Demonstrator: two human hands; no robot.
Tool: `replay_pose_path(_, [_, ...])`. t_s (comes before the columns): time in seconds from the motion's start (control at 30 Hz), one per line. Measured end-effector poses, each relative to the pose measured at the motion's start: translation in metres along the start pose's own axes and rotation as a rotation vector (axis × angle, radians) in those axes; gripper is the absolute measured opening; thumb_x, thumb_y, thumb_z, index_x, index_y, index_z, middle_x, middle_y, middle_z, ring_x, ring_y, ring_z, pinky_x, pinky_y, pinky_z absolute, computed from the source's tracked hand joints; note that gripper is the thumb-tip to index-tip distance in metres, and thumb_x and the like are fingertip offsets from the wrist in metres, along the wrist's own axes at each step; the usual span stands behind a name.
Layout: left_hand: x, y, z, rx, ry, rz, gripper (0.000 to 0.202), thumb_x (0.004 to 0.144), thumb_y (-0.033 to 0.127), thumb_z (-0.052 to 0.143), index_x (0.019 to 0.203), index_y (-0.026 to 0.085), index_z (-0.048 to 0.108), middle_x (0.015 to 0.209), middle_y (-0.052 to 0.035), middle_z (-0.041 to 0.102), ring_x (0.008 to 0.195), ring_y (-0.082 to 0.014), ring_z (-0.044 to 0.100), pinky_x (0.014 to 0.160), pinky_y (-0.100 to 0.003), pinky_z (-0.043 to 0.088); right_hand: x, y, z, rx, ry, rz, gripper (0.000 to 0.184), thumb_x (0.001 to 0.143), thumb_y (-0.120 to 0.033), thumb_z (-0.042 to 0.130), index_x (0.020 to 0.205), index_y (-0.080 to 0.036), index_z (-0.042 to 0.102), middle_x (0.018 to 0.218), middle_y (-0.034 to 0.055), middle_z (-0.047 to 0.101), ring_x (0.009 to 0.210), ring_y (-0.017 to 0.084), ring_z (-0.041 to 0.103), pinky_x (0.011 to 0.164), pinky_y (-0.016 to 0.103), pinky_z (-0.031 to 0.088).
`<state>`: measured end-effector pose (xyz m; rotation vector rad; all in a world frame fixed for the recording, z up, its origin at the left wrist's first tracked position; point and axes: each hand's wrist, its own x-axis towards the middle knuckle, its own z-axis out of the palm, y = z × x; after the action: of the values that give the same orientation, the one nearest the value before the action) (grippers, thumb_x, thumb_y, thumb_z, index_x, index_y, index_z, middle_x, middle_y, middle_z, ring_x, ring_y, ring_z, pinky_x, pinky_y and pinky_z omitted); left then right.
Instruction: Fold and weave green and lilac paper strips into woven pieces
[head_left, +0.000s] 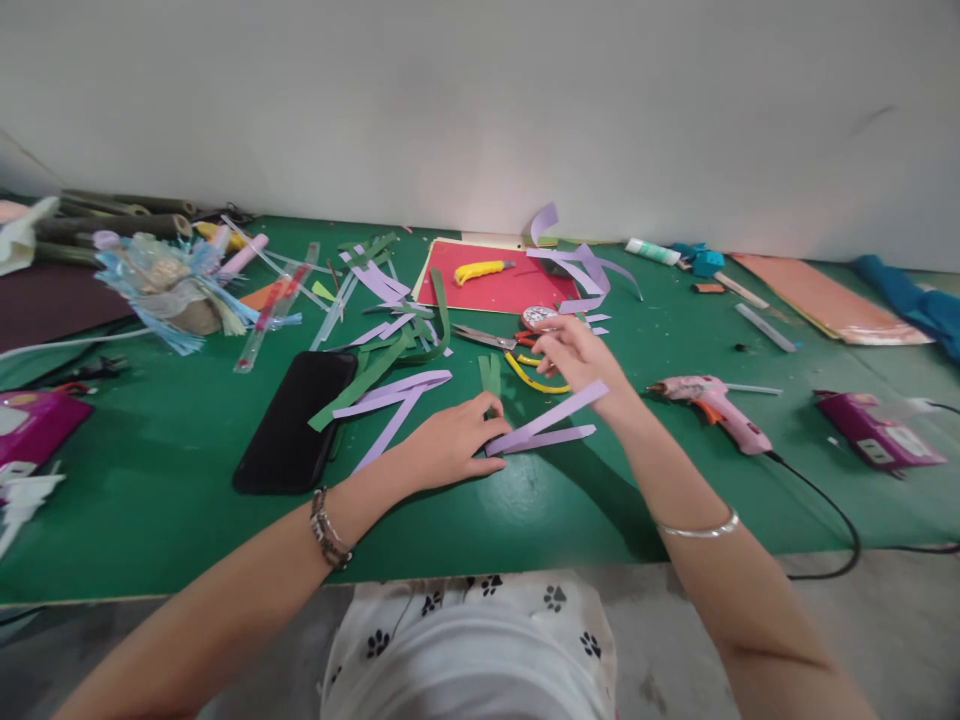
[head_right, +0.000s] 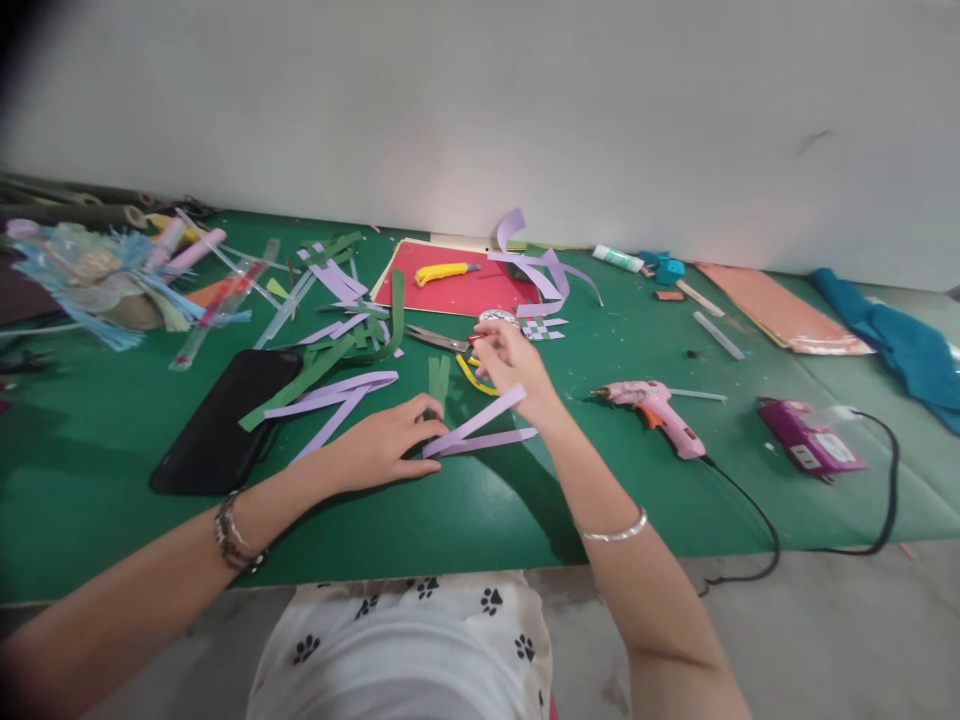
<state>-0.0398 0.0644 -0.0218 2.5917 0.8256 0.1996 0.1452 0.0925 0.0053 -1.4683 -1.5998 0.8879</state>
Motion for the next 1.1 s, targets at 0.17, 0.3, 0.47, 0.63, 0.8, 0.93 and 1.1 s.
replay_pose_path(0.17, [0.000,0.000,0.000,-0.003,0.000,0.010,0.021,0.078,0.029,0.051,0.096,0.018,0.054,0.099,-0.0052,0.048,0.083,-0.0164,0.052,0.068,-0.025,0.043,-0.027,-0.016,-0.023,-0.209,-0.380,-0.029,0.034,0.084,-0.040,0.032,0.086,-0.015,0.055,0.076,0.0035,0.058,0.066,0.011,0.053,0.062,0.024,0.042])
replay_pose_path(0.3, [0.000,0.001,0.000,-0.007,0.004,-0.004,0.017,0.077,0.028,0.051,0.091,0.017,0.054,0.098,-0.0050,0.047,0.078,-0.0146,0.052,0.065,-0.024,0.042,-0.042,-0.026,-0.024,-0.440,-0.613,0.047,0.032,0.078,-0.042,0.043,0.091,-0.018,0.059,0.077,0.0025,0.062,0.066,0.013,0.054,0.059,0.023,0.040])
replay_pose_path(0.47, [-0.001,0.000,-0.001,0.002,0.016,0.006,0.022,0.077,0.031,0.052,0.093,0.017,0.053,0.102,-0.0058,0.045,0.071,-0.0132,0.052,0.062,-0.024,0.042,-0.048,-0.023,-0.023,-0.462,-0.696,0.061,0.025,0.072,-0.028,0.052,0.094,-0.016,0.058,0.075,0.0026,0.063,0.064,0.013,0.055,0.057,0.021,0.039])
replay_pose_path(0.63, [0.000,-0.001,0.001,0.073,0.019,0.027,0.020,0.078,0.031,0.051,0.092,0.017,0.055,0.099,-0.0056,0.049,0.079,-0.0158,0.053,0.066,-0.025,0.043,-0.051,-0.013,-0.018,-0.433,-0.718,0.060,0.020,0.071,-0.018,0.049,0.089,-0.017,0.058,0.069,0.0011,0.062,0.060,0.012,0.054,0.056,0.021,0.039])
replay_pose_path(0.8, [0.001,0.000,0.002,0.106,0.040,0.001,0.020,0.080,0.031,0.049,0.091,0.015,0.056,0.096,-0.0062,0.052,0.081,-0.0170,0.054,0.065,-0.026,0.043,-0.056,-0.010,-0.010,-0.465,-0.664,0.050,0.020,0.072,-0.022,0.053,0.091,-0.016,0.057,0.070,0.0010,0.061,0.063,0.012,0.054,0.060,0.022,0.038])
replay_pose_path(0.93, [0.000,-0.001,0.002,0.093,0.089,-0.014,0.024,0.082,0.033,0.043,0.090,0.015,0.058,0.102,-0.0082,0.050,0.077,-0.0155,0.055,0.062,-0.025,0.044,-0.057,-0.009,-0.005,-0.536,-0.636,0.035,0.014,0.073,-0.019,0.052,0.084,-0.018,0.061,0.068,0.0005,0.061,0.061,0.012,0.053,0.057,0.021,0.036])
replay_pose_path(1.1, [-0.001,-0.006,0.002,0.164,0.157,0.043,0.025,0.083,0.030,0.042,0.095,0.016,0.060,0.111,-0.0112,0.050,0.100,-0.0210,0.049,0.082,-0.032,0.042,-0.052,-0.006,-0.003,-0.626,-0.620,-0.074,0.019,0.080,-0.019,0.044,0.079,-0.016,0.063,0.076,0.0041,0.061,0.067,0.013,0.052,0.061,0.023,0.034])
